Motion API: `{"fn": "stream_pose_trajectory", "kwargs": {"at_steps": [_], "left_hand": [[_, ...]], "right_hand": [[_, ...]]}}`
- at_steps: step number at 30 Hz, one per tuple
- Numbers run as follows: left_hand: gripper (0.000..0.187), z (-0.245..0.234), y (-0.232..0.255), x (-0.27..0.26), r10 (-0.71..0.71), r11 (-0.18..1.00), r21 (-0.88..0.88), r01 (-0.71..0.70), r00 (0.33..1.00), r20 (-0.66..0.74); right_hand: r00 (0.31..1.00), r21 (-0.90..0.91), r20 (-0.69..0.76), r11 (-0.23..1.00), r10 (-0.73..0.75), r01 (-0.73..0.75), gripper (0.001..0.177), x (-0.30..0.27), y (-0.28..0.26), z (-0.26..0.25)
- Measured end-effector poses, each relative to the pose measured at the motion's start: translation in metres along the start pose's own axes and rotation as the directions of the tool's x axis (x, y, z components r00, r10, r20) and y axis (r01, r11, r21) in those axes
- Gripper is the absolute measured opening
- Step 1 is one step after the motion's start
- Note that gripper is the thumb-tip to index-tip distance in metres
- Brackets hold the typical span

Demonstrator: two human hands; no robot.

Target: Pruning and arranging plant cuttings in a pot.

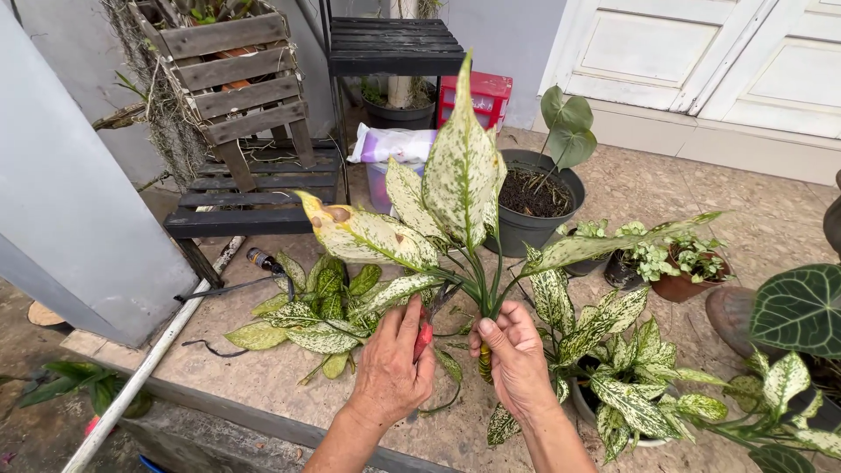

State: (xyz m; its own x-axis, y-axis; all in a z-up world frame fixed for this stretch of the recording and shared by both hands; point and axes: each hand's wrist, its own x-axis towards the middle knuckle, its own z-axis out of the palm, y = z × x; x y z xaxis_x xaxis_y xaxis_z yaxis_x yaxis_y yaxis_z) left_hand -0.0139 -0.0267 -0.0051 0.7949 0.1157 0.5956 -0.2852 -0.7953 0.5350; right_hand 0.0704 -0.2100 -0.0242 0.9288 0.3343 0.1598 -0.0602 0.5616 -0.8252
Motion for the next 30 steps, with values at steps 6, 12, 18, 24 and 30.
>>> {"fn": "stream_pose_trajectory", "kwargs": {"at_steps": [6, 12, 18, 24, 30], "left_hand": [[0.066, 0.006, -0.017, 0.005, 0.171, 0.985, 0.058, -0.163, 0.971, -0.17], [0.069, 0.015, -0.024, 0.005, 0.187, 0.982, 0.051, -0.18, 0.964, -0.19], [0.075, 0.018, -0.02, -0.001, 0.161, 0.986, -0.002, -0.166, 0.957, -0.242], [0.076, 0.019, -0.022, -0.003, 0.153, 0.986, -0.024, -0.165, 0.953, -0.26], [0.065, 0.018, -0.024, -0.002, 0.102, 0.992, -0.042, -0.121, 0.943, -0.316]], "right_hand": [[0.994, -0.098, 0.062, 0.99, -0.092, 0.098, 0.028, 0.002, 0.003, -0.001], [0.989, -0.063, 0.112, 0.992, -0.098, 0.106, 0.026, 0.004, 0.0, 0.006], [0.998, -0.053, 0.042, 0.997, -0.046, 0.048, 0.028, 0.002, -0.004, 0.012], [0.997, -0.046, 0.06, 0.998, -0.044, 0.047, 0.027, 0.001, 0.0, 0.009], [0.996, -0.024, 0.068, 0.998, -0.049, 0.051, 0.027, -0.002, 0.0, 0.009]]}}
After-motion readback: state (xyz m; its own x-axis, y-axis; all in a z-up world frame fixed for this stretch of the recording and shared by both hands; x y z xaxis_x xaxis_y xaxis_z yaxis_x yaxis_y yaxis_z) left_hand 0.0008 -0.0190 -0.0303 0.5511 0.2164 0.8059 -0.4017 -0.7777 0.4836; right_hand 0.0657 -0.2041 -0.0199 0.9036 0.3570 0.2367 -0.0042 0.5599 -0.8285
